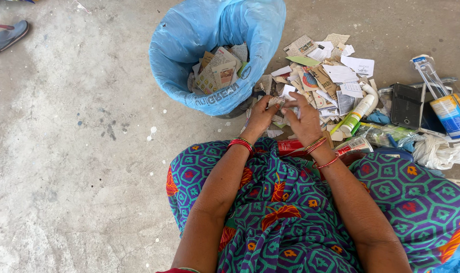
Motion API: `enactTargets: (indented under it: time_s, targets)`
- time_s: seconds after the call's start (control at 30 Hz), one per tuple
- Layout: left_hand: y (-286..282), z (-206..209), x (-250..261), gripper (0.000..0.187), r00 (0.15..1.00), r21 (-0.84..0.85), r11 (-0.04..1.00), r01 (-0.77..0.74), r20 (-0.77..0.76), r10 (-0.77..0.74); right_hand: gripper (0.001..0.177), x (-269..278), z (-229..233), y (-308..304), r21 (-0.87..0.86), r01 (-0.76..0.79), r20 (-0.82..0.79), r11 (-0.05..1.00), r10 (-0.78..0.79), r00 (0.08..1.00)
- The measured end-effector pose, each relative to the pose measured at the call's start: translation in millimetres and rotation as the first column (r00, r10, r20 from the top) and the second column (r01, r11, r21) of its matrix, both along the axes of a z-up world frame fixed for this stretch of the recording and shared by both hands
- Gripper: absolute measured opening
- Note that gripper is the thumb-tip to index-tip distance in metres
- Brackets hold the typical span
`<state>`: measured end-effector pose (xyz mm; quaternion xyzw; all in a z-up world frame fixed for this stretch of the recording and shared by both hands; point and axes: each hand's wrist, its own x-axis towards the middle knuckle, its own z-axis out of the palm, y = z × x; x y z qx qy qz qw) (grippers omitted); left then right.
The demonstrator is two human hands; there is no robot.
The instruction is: The person sits on the floor and sorts small paper scraps from a pile into a blue plastic bag. They repeatedly pick up pieces, separate them by hand, and place them into the bag. The task continues with consistent hand movements and no tools used.
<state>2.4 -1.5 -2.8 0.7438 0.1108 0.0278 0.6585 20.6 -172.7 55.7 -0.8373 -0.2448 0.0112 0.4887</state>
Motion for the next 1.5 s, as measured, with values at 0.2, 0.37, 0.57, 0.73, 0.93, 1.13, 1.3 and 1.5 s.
enactTargets:
  time_s: [0.2, 0.37, 0.57, 0.73, 0.93, 1.13, 1.3, 1.5]
  targets:
    - [-7, 9, 5, 0.012, 0.979, -0.114, 0.982, 0.147, 0.156, -0.129, 0.063, 25, 10, -28, 0.214, 0.044, -0.024, 0.976, -0.040, 0.999]
    - [-13, 70, -15, 0.014, 0.972, 0.040, 0.989, 0.140, 0.183, -0.145, 0.033, 28, 20, -34, 0.460, -0.037, -0.360, 0.887, 0.224, 0.906]
    - [-6, 170, -60, 0.027, 0.795, 0.624, 0.753, -0.207, 0.556, -0.242, 0.025, 12, 75, -20, 0.491, -0.076, -0.239, 0.868, 0.219, 0.946]
    - [33, 216, -84, 0.035, 0.674, 0.534, 0.669, -0.517, 0.736, -0.066, 0.024, 4, 143, 31, 0.459, -0.277, -0.063, 0.844, 0.342, 0.938]
    - [82, 210, -77, 0.034, 0.547, 0.331, 0.575, -0.748, 0.799, 0.251, 0.022, 39, 185, 128, 0.175, -0.379, 0.275, 0.909, 0.325, 0.905]
    - [85, 184, -67, 0.036, 0.553, 0.427, 0.418, -0.802, 0.795, 0.249, 0.024, 79, 145, 212, -0.170, -0.416, 0.320, 0.893, 0.449, 0.834]
    - [85, 181, -64, 0.036, 0.556, 0.446, 0.381, -0.810, 0.791, 0.256, 0.029, 92, 118, 238, -0.534, -0.453, -0.065, 0.714, 0.500, 0.864]
    - [84, 184, -68, 0.036, 0.570, 0.455, 0.394, -0.798, 0.783, 0.250, 0.038, 66, 151, 212, -0.241, -0.325, 0.413, 0.915, 0.400, 0.818]
